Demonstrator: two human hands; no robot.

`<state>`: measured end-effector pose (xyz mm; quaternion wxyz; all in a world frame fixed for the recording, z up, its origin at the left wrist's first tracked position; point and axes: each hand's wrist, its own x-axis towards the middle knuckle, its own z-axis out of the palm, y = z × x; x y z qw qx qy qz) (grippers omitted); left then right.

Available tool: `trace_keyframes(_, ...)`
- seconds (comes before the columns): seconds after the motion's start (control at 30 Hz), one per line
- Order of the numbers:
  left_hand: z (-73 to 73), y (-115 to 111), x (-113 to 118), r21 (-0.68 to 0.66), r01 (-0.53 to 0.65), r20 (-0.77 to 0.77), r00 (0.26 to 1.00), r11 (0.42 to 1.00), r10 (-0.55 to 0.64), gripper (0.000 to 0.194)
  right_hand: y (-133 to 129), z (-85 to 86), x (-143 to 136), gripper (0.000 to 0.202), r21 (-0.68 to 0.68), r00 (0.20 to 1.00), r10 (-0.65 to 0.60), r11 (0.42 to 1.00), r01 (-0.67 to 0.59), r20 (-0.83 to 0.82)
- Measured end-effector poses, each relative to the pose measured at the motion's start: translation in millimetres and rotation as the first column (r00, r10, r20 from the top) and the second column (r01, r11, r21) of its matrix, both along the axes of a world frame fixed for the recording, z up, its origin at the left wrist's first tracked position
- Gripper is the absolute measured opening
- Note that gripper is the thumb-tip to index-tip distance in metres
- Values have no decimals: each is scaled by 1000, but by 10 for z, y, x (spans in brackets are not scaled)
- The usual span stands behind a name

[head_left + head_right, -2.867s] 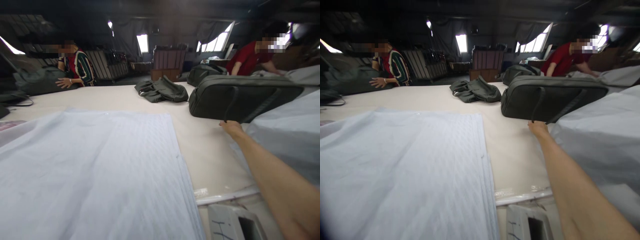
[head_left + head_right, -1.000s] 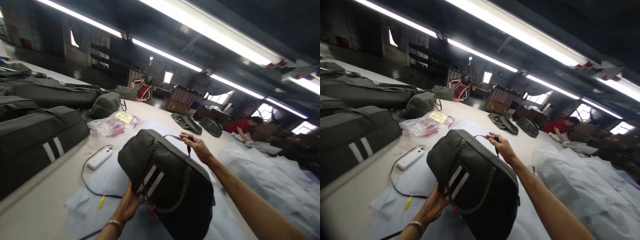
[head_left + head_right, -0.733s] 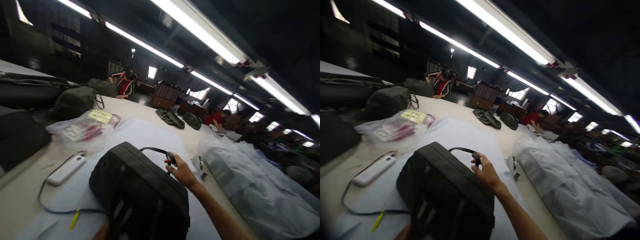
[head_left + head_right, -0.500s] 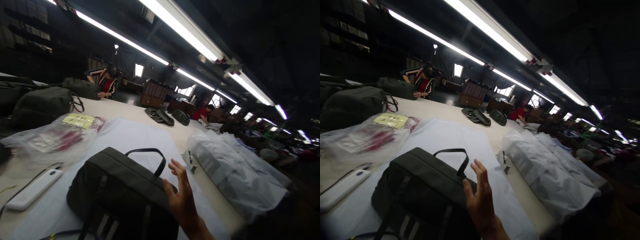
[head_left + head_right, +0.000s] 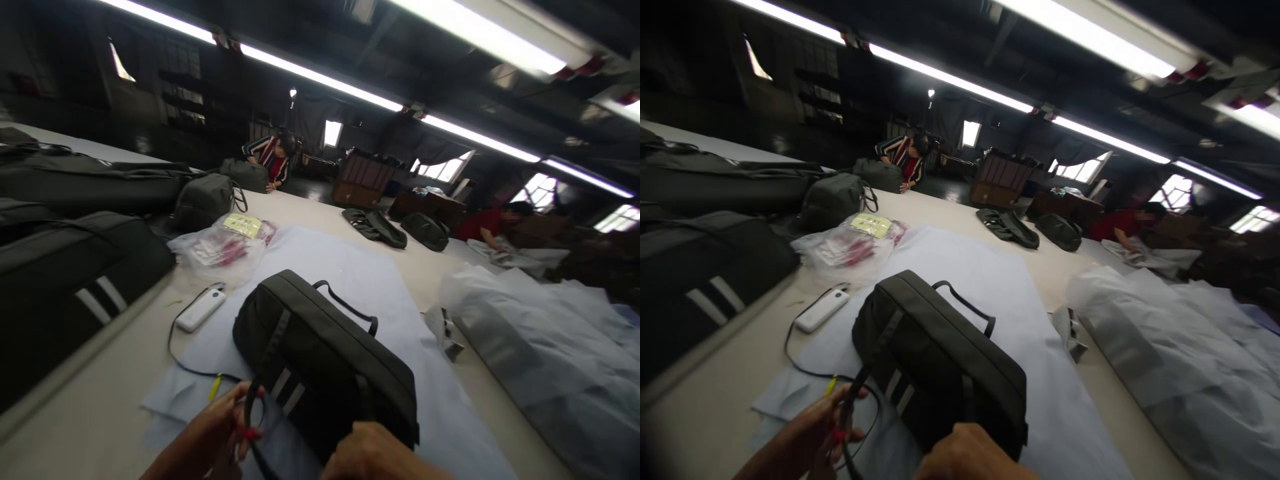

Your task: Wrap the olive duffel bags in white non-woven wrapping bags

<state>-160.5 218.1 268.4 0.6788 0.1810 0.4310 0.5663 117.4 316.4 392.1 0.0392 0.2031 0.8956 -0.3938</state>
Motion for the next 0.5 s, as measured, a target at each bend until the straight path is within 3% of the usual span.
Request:
trace_keyframes(0.07, 279, 117, -77, 104, -44, -111, 992, 994, 56, 58, 52, 213, 41, 19, -26, 997, -75, 997, 74, -33)
trace_keyframes(0.17, 644, 368, -140, 296, -43, -360, 920, 954, 153, 44, 84, 649, 36, 25, -8, 958, -268, 963, 269, -106)
trace_keyframes(0.23, 825, 588, -174, 399, -38, -524, 810, 916, 262, 37, 111, 937, 9, 20, -18, 943, -318, 948, 318, -101)
trace_keyframes(0.3, 950, 847, -212, 459, -34, -680, 629, 888, 376, 33, 156, 1151, -11, 11, -39, 942, -329, 944, 327, -62)
trace_keyframes(0.4, 1035, 1252, -275, 469, -6, -811, 394, 883, 433, 26, 224, 1269, -1, 5, -32, 921, -388, 922, 387, -37)
trace_keyframes(0.5, 1047, 1556, -345, 444, 39, -855, 318, 895, 410, 20, 264, 1184, 64, 7, -4, 894, -448, 894, 448, -16)
